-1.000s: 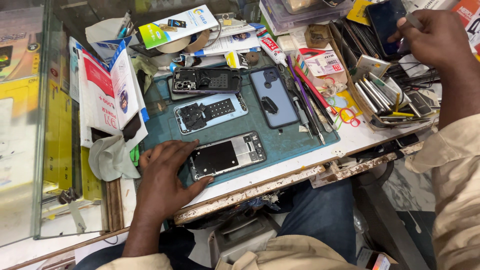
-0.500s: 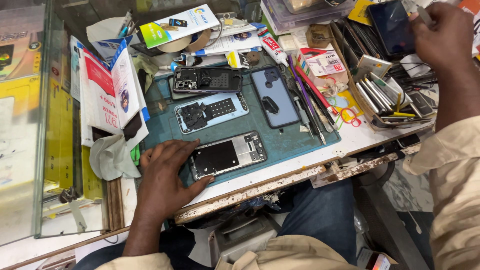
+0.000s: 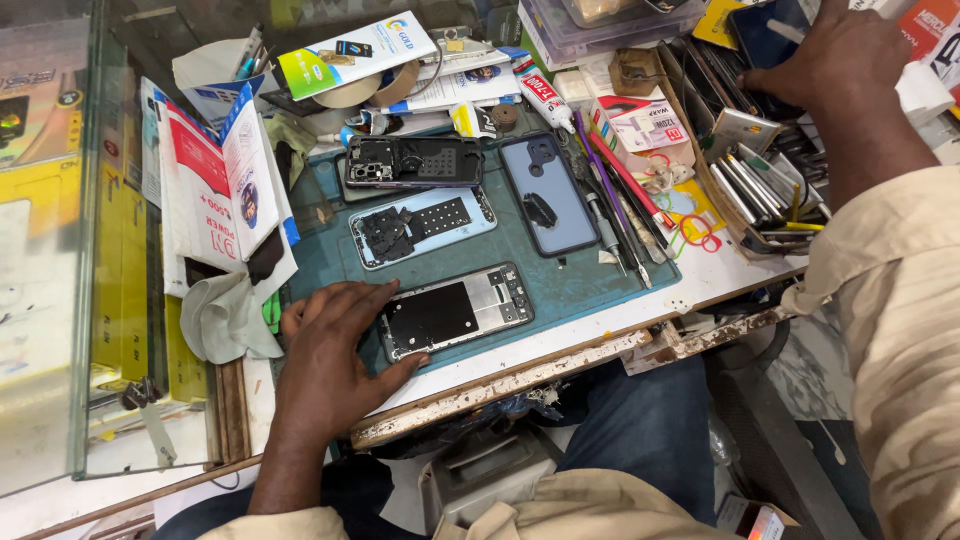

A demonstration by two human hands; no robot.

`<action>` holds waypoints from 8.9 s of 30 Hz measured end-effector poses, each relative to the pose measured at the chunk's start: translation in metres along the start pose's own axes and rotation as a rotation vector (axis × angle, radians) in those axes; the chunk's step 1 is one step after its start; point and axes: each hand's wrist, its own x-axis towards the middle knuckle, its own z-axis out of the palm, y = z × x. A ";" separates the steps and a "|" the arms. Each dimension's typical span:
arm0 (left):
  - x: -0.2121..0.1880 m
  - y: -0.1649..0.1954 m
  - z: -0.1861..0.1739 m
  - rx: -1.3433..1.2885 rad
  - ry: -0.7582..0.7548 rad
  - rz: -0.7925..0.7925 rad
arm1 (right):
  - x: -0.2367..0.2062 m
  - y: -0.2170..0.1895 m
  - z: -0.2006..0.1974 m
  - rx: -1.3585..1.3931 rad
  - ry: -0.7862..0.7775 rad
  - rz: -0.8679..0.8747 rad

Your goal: The person disassembles a mobile phone using a metal prying tool and tweezers. They remove the back cover, disconnect internal components, and lift the screen assembly from the frame. The person then places the screen assembly aside and continues to work on the phone's internal components.

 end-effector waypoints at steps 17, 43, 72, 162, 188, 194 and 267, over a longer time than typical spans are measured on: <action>-0.002 0.001 0.005 0.022 -0.029 -0.021 | -0.212 -0.057 -0.126 0.589 -0.131 0.034; -0.002 0.003 0.005 0.010 -0.024 -0.014 | -0.242 -0.102 -0.082 0.476 -0.084 0.135; 0.002 -0.002 0.007 -0.013 -0.037 0.009 | -0.284 -0.193 -0.079 1.706 -0.282 -0.385; 0.004 -0.011 0.006 -0.016 -0.034 0.007 | -0.260 -0.109 -0.090 0.439 0.129 -0.006; -0.004 -0.006 0.004 0.010 -0.028 0.005 | -0.260 -0.100 -0.071 0.663 0.009 0.131; -0.003 -0.007 0.005 0.015 -0.030 0.013 | -0.270 -0.105 -0.063 1.147 0.192 0.066; 0.002 -0.017 0.006 -0.081 -0.049 -0.012 | -0.328 -0.206 -0.103 1.307 0.085 -0.270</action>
